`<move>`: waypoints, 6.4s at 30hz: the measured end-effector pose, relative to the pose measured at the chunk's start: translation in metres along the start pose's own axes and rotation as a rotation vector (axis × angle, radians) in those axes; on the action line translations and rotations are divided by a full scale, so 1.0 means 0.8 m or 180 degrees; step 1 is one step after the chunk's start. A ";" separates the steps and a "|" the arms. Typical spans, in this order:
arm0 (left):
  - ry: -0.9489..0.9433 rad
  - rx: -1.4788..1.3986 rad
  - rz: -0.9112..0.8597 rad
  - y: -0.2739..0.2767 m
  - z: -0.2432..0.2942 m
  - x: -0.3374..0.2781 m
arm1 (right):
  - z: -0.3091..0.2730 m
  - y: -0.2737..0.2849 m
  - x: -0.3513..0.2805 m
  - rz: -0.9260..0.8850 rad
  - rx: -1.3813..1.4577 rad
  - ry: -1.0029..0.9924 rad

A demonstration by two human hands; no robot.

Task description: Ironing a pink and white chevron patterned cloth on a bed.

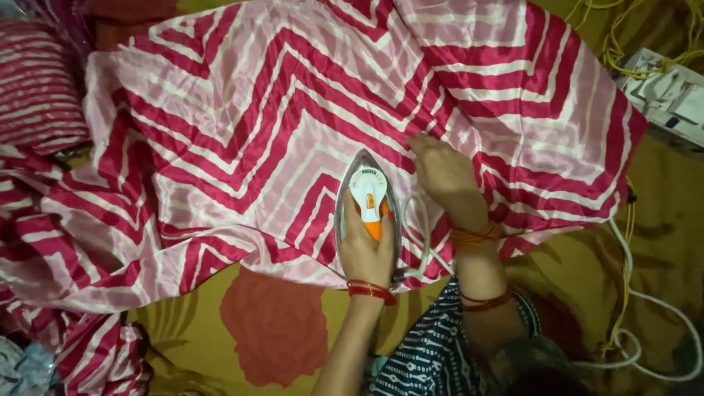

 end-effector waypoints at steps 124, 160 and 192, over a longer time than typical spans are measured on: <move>0.2140 -0.4158 0.0999 0.042 -0.432 -0.067 | -0.193 -0.022 0.135 0.1050 0.0035 0.0652; 0.1022 0.0562 0.1736 0.207 -0.313 -0.063 | -0.254 -0.073 -0.052 -0.0023 -0.0213 0.0968; 0.2848 -0.5047 0.0922 0.210 -0.430 -0.086 | -0.211 -0.073 -0.195 -0.0883 -0.0647 0.1821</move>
Point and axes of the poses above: each hand's wrist, its own x-axis towards the middle knuckle, its own y-axis out of the back of the hand, z = x × y, the point moved 4 cm from there along x, towards the middle knuckle, and after that the axes turned 2 degrees about x, right-handed, at the moved point
